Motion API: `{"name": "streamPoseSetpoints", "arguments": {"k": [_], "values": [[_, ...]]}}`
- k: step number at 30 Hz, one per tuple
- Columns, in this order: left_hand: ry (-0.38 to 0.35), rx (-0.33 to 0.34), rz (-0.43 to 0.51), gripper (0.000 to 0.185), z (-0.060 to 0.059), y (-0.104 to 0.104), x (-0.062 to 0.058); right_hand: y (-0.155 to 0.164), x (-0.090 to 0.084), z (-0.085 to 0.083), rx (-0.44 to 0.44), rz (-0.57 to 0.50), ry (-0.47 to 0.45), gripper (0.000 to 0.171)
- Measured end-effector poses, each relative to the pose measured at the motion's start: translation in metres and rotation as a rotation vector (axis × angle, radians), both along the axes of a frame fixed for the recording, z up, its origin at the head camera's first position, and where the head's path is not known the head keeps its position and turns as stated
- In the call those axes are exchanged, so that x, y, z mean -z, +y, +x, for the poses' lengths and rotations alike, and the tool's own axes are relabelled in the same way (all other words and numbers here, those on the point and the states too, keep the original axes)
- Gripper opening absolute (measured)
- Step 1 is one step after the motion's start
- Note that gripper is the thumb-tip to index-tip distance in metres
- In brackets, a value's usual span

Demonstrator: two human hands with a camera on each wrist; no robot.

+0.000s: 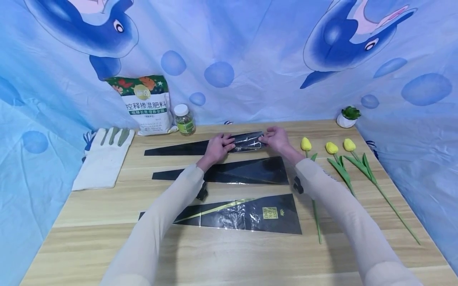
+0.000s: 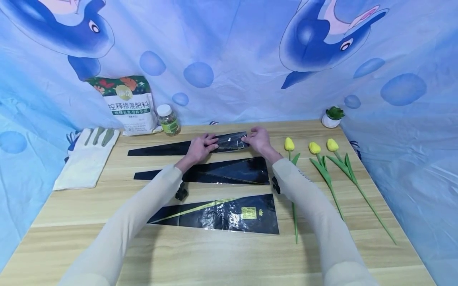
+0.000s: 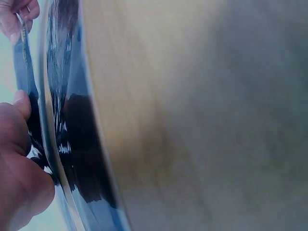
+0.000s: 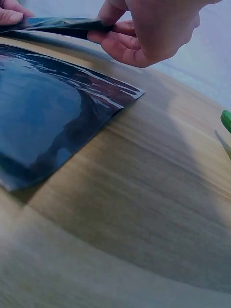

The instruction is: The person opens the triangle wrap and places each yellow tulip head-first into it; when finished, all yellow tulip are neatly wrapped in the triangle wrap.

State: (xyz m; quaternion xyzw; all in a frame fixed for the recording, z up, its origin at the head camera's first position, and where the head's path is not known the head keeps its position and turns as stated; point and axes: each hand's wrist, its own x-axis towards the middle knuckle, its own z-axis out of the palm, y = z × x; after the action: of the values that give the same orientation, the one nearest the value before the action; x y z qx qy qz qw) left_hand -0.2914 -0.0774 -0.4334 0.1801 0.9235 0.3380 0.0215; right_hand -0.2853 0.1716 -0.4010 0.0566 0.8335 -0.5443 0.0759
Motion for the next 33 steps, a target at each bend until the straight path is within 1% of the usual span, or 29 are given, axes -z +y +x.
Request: {"name": "streamPoseSetpoints", "arguments": {"k": [4,12,18,24,30,33], "values": [[0.006,-0.023,0.035,0.032,0.000,0.000,0.001,-0.002,0.000,0.001,0.014,0.015,0.003,0.070],[-0.031,-0.093,0.179,0.025,0.002,0.001,-0.001,0.001,0.004,0.000,0.016,0.059,-0.006,0.076],[-0.048,-0.122,0.263,0.023,0.002,-0.001,0.000,0.004,0.006,0.001,0.003,0.048,-0.010,0.077],[-0.036,-0.130,0.340,0.022,0.002,-0.003,0.002,0.006,0.008,0.001,-0.019,-0.020,-0.012,0.073],[-0.044,-0.139,0.395,0.022,-0.001,-0.005,0.002,0.008,0.015,-0.004,-0.002,-0.191,0.001,0.060],[-0.049,-0.148,0.410,0.022,-0.002,-0.006,0.001,0.008,0.015,-0.003,-0.002,-0.226,0.000,0.053]]}}
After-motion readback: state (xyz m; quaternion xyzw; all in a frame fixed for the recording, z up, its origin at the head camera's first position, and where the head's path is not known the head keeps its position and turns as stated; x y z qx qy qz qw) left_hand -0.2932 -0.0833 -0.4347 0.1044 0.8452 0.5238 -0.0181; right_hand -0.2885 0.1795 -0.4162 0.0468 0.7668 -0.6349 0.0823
